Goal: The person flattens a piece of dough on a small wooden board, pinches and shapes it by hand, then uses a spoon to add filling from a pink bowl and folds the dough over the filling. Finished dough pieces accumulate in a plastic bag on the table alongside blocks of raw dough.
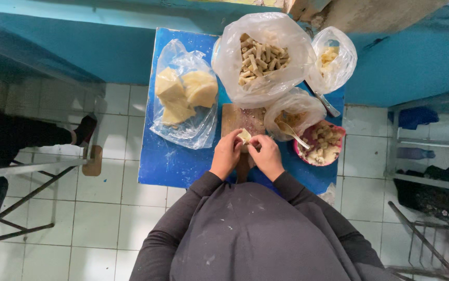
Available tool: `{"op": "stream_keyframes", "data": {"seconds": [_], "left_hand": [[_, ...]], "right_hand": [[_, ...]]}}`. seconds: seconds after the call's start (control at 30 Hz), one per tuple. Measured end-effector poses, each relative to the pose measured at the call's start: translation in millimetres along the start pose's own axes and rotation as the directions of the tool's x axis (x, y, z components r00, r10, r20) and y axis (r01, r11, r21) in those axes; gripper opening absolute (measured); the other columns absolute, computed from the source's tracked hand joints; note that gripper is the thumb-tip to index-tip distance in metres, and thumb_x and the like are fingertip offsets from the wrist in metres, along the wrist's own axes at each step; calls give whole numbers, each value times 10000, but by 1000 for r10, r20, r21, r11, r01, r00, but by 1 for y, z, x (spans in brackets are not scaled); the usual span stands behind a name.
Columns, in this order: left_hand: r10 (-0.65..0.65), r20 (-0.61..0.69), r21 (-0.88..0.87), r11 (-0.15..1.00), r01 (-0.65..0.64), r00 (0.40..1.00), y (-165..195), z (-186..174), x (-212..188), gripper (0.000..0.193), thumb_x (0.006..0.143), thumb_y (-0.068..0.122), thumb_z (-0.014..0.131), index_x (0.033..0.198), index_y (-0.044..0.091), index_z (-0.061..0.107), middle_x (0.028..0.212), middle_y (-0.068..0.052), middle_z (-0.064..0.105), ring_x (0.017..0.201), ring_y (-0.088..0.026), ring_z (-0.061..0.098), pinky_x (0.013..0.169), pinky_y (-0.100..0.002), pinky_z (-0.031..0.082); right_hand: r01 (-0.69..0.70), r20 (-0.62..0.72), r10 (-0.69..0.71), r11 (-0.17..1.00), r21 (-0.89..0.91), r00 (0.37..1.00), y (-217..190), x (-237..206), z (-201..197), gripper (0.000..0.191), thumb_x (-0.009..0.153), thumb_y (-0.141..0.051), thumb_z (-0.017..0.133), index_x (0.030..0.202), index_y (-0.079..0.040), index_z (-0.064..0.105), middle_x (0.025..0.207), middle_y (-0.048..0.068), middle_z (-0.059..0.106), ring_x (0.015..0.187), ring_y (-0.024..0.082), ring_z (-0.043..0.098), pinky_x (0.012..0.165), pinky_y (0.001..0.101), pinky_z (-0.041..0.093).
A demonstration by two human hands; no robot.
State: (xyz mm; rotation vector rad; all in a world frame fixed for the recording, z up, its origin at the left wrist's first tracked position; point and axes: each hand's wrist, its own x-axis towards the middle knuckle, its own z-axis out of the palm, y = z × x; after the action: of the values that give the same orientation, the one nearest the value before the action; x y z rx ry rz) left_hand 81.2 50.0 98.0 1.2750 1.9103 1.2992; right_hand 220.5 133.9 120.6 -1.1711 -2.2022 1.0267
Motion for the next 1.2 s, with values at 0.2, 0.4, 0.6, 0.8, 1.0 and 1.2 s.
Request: {"op": "stream_keyframes", "data": {"seconds": [0.2, 0.4, 0.6, 0.8, 1.0, 1.2], "left_hand": [[64, -62, 48, 997, -62, 996, -2, 1, 1, 400, 858, 13, 674, 1251, 66, 625, 981, -123, 676, 935, -327, 647, 834, -422, 527], [20, -156, 132, 991, 1, 988, 11, -8, -4, 250, 914, 36, 677, 1159, 72, 640, 997, -120, 671, 921, -324, 638, 826, -428, 517], [159, -148, 263, 958, -116, 976, 19, -15, -2, 179, 905, 48, 683, 1079, 77, 653, 1035, -110, 611, 985, -332, 600, 828, -417, 519], [145, -44, 387, 915, -117, 988, 21, -13, 2, 212, 864, 217, 773, 981, 92, 648, 952, -94, 601, 914, -322, 576, 738, -434, 477], [69, -89, 526, 851, -12, 994, 19, -16, -2, 201, 860, 185, 692, 1010, 66, 631, 969, -116, 580, 936, -325, 568, 724, -440, 468], [89, -117, 532, 847, -13, 989, 19, -11, -4, 74, 903, 148, 670, 958, 114, 636, 932, -85, 595, 897, -305, 587, 718, -438, 462]], "right_hand": [[100, -34, -103, 991, -91, 994, 1, -3, 4, 140, 869, -76, 707, 1009, -72, 718, 964, 112, 700, 908, 304, 670, 820, 401, 535], [0, -140, -13, 995, -98, 990, 0, -5, 0, 203, 823, -120, 734, 994, -48, 652, 966, 131, 642, 892, 324, 658, 778, 416, 522], [7, -181, -35, 989, -148, 983, 2, -9, -1, 149, 874, -154, 751, 938, -69, 647, 948, 123, 645, 879, 331, 658, 753, 425, 522], [-33, -132, 5, 977, -211, 991, 11, -10, 3, 181, 812, -201, 785, 883, -82, 668, 880, 108, 666, 837, 320, 670, 711, 426, 520], [-48, -137, 26, 987, -156, 990, 17, -10, 3, 160, 836, -183, 784, 869, -80, 667, 858, 95, 664, 805, 292, 676, 694, 402, 524], [3, -128, -20, 991, -134, 992, 15, -10, 4, 110, 848, -140, 759, 858, -82, 666, 840, 87, 666, 796, 280, 681, 701, 396, 530]]}}
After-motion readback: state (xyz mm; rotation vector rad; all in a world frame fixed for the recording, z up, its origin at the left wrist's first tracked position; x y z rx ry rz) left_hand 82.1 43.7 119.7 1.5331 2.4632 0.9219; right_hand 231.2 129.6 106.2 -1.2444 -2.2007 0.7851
